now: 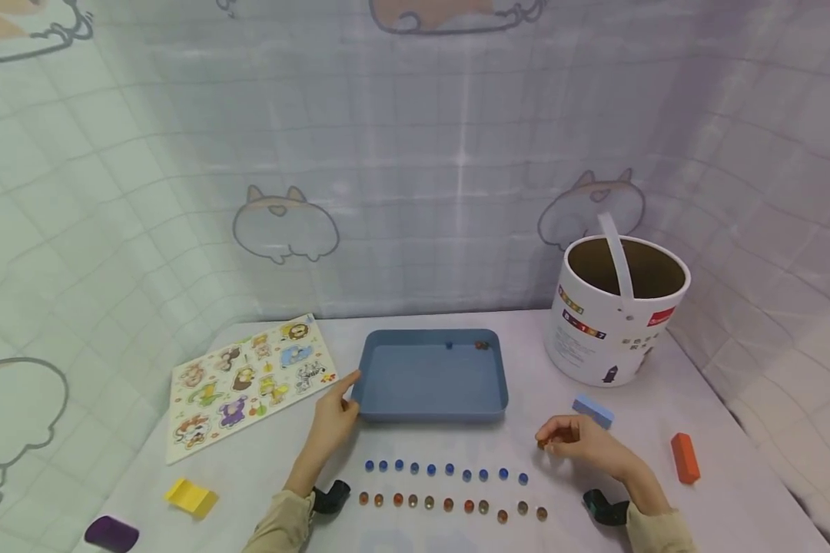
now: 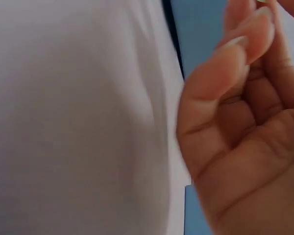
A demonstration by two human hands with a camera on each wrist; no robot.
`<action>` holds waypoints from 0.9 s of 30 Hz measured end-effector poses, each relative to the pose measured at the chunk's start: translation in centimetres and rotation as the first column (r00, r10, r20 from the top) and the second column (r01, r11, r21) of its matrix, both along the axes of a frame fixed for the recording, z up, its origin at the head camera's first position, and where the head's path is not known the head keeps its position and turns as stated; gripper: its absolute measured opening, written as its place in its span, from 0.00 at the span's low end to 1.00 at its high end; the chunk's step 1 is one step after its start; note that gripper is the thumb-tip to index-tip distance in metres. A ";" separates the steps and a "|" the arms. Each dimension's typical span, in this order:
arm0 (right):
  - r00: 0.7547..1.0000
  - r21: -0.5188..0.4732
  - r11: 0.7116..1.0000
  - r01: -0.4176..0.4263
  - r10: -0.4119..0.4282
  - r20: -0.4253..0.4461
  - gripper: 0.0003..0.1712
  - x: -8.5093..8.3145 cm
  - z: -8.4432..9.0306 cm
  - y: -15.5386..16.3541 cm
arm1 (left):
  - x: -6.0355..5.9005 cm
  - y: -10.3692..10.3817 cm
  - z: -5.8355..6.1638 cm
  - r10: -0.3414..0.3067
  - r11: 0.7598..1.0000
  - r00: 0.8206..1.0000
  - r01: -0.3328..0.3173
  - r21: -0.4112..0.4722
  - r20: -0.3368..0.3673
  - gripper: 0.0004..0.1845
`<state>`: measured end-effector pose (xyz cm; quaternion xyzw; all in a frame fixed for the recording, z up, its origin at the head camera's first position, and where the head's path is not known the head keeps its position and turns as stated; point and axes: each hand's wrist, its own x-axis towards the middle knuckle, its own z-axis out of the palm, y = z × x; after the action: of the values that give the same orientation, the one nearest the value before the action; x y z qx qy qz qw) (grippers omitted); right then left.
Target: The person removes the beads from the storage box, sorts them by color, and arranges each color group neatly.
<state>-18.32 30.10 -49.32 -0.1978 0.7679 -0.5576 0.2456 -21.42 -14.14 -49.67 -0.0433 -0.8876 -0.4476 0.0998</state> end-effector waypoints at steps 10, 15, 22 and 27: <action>0.987 -0.110 0.982 -0.154 0.157 0.020 0.12 3.1 -1.1 0.5 | 0.1 -0.2 0.2 0.005 1.000 1.000 -0.005 -0.002 -0.015 0.30; 0.977 -0.063 0.976 -0.207 0.210 0.037 0.09 3.9 -0.8 0.4 | -0.1 0.0 -0.1 -0.002 1.000 1.000 0.002 -0.011 -0.026 0.29; 0.964 -0.070 0.966 -0.250 0.255 0.074 0.09 4.2 -0.6 -0.1 | 0.1 0.0 -0.1 0.006 1.000 0.999 -0.006 -0.004 -0.041 0.29; 0.963 -0.060 0.965 -0.255 0.259 0.075 0.10 4.2 -0.6 -0.1 | 0.1 0.0 -0.2 0.002 1.000 1.000 -0.002 -0.011 -0.028 0.29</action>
<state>-14.15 30.01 -49.90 -0.2786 0.7109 -0.5476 0.3424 -21.28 -14.17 -49.87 -0.0492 -0.8887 -0.4418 0.1122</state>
